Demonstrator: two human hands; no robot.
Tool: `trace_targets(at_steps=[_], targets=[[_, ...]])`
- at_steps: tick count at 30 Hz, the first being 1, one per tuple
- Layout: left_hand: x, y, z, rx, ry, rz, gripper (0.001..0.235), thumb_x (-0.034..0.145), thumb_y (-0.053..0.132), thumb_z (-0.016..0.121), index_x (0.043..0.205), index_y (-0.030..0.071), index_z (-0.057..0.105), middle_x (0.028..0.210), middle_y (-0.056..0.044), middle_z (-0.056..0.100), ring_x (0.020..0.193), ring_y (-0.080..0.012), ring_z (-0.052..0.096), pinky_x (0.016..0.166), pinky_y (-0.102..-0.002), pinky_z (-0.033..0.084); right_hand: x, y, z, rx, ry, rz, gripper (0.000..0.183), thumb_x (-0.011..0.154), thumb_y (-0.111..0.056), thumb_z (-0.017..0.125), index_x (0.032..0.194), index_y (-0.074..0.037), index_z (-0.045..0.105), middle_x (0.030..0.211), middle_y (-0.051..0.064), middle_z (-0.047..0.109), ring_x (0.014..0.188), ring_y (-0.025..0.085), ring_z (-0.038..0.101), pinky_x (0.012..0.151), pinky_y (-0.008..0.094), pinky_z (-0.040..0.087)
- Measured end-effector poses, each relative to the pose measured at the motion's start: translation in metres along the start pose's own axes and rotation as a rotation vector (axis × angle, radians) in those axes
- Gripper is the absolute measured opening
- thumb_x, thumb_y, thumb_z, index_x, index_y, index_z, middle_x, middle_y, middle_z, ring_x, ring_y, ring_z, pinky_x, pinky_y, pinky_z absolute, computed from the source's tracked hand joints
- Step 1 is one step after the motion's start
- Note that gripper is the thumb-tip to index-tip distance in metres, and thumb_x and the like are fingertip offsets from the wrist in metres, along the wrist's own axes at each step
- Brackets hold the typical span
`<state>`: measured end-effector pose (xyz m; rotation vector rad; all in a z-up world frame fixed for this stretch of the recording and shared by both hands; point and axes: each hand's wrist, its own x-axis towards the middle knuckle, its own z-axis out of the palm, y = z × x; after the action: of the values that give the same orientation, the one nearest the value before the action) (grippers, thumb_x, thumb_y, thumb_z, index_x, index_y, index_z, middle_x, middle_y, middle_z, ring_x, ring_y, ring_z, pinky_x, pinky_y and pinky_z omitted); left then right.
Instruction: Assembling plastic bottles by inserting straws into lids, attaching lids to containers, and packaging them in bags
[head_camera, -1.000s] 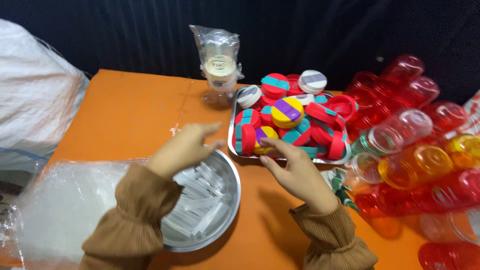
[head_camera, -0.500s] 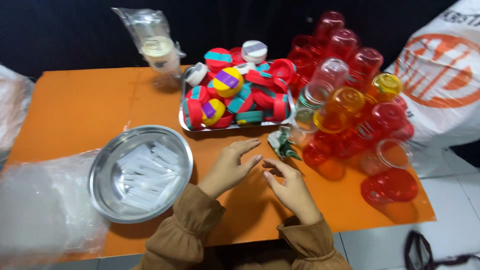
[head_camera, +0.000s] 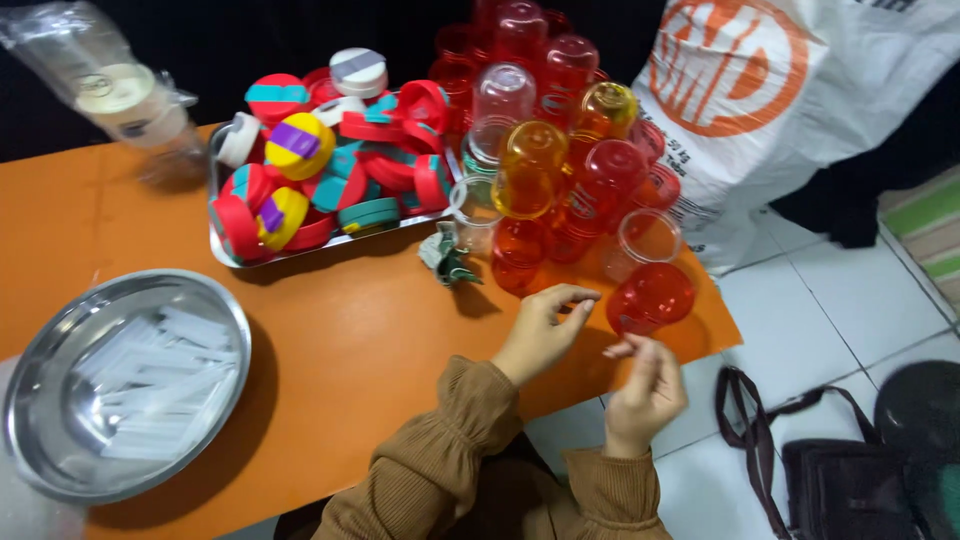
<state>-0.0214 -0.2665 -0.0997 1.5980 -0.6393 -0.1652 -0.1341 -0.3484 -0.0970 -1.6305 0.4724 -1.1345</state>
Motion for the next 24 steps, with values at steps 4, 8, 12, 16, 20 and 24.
trace_targets(at_steps=[4, 8, 12, 16, 20, 24], targets=[[0.005, -0.012, 0.033, 0.010, -0.059, -0.072, 0.033, 0.097, 0.028, 0.062, 0.124, 0.013, 0.068, 0.123, -0.007, 0.072, 0.113, -0.0197, 0.068, 0.085, -0.035, 0.056, 0.023, 0.022, -0.016, -0.018, 0.289, -0.151, 0.021, 0.107, -0.008, 0.046, 0.090, -0.001, 0.056, 0.084, 0.009, 0.055, 0.081, 0.019, 0.052, 0.082, 0.034, 0.044], [0.009, -0.029, 0.053, 0.077, -0.079, -0.051, 0.069, 0.091, 0.043, 0.064, 0.143, 0.000, 0.050, 0.145, -0.021, 0.054, 0.136, -0.0328, 0.051, 0.115, -0.043, 0.039, 0.039, 0.045, -0.023, -0.018, 0.198, 0.049, 0.040, 0.110, -0.026, 0.040, 0.137, 0.000, 0.052, 0.141, 0.017, 0.054, 0.130, 0.028, 0.052, 0.107, 0.039, 0.045], [0.008, -0.013, 0.055, 0.042, -0.153, -0.165, 0.083, 0.088, 0.042, 0.067, 0.154, 0.004, 0.034, 0.154, -0.019, 0.046, 0.141, -0.0318, 0.047, 0.115, -0.044, 0.039, 0.046, 0.037, -0.016, 0.066, 0.091, 0.472, 0.066, 0.100, -0.054, 0.036, 0.155, -0.018, 0.040, 0.164, 0.006, 0.039, 0.154, 0.025, 0.033, 0.121, 0.050, 0.024], [0.004, -0.012, 0.056, 0.037, -0.127, -0.090, 0.074, 0.087, 0.038, 0.069, 0.147, 0.003, 0.044, 0.145, -0.019, 0.055, 0.131, -0.0319, 0.055, 0.110, -0.043, 0.045, 0.037, 0.043, -0.015, 0.068, 0.093, 0.462, 0.058, 0.103, -0.046, 0.038, 0.146, -0.010, 0.053, 0.142, 0.008, 0.061, 0.134, 0.020, 0.056, 0.109, 0.035, 0.042], [-0.009, 0.009, 0.051, 0.083, -0.102, -0.120, 0.080, 0.083, 0.044, 0.070, 0.147, 0.003, 0.043, 0.142, -0.018, 0.055, 0.130, -0.0308, 0.054, 0.109, -0.042, 0.043, 0.019, 0.034, -0.008, 0.053, 0.212, 0.323, 0.047, 0.106, -0.035, 0.042, 0.133, -0.001, 0.061, 0.129, 0.014, 0.065, 0.118, 0.024, 0.062, 0.102, 0.035, 0.052], [-0.027, 0.035, 0.045, 0.007, 0.019, -0.029, 0.085, 0.075, 0.047, 0.074, 0.144, 0.007, 0.044, 0.137, -0.016, 0.057, 0.127, -0.0329, 0.055, 0.106, -0.044, 0.043, -0.008, 0.011, 0.007, 0.095, 0.276, 0.079, 0.040, 0.108, -0.027, 0.042, 0.124, 0.004, 0.063, 0.123, 0.016, 0.062, 0.115, 0.031, 0.063, 0.096, 0.040, 0.057]])
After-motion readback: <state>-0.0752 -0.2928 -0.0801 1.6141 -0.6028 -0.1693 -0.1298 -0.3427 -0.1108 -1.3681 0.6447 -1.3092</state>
